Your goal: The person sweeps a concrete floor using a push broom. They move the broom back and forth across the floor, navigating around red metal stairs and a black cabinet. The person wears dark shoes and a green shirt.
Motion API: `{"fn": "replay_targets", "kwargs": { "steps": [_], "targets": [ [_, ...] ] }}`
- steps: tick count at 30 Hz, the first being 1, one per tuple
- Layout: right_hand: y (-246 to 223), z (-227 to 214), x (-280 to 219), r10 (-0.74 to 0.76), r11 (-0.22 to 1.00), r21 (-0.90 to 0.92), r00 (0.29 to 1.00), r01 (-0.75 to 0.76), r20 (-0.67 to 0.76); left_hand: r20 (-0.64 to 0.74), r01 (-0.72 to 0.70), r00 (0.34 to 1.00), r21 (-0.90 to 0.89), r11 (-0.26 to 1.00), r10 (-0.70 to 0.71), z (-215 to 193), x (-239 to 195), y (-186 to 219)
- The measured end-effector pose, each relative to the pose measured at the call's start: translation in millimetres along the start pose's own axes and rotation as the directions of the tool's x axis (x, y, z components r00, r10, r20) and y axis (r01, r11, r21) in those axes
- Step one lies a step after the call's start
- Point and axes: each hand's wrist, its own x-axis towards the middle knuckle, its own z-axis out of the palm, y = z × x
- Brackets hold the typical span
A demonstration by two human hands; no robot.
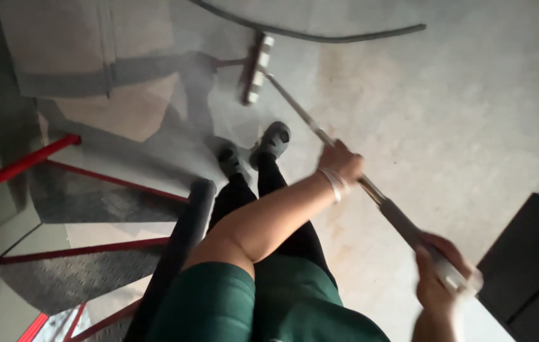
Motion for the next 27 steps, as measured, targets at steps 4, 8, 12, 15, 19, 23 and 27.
{"fn": "replay_targets", "kwargs": {
  "steps": [4, 8, 12, 15, 19, 23, 27],
  "targets": [
    [-17, -96, -35, 0.185, 0.954, -0.227, 0.98, -0.195, -0.068, -0.135, -0.197, 0.974, -0.092, 0.976, 0.183, -44, -11, 83],
    [-5, -61, -15, 0.131, 0.991, 0.021, 0.99, -0.13, -0.052, -0.374, -0.292, 0.892, -0.045, 0.955, 0.255, -46, 42, 74],
    [-4, 30, 13, -0.287, 0.958, -0.021, 0.954, 0.287, -0.082, -0.398, -0.238, 0.883, 0.077, 0.968, 0.249, -29, 79, 20],
    [-8, 37, 10, -0.28, 0.957, 0.043, 0.954, 0.286, -0.107, -0.177, -0.161, 0.97, 0.052, 0.986, 0.168, -22, 62, -3],
    [-16, 31, 2, -0.126, 0.989, 0.085, 0.992, 0.123, 0.027, -0.108, -0.094, 0.988, 0.153, 0.984, 0.111, -11, 13, -23],
    [-32, 61, -11, -0.171, 0.968, 0.206, 0.978, 0.145, 0.117, 0.124, 0.012, 0.992, 0.193, 0.981, -0.036, -38, -48, -73],
    [-51, 124, -28, -0.175, 0.938, 0.336, 0.956, 0.088, 0.237, 0.168, 0.078, 0.979, 0.23, 0.97, -0.118, -52, -102, -145]
  ]
}}
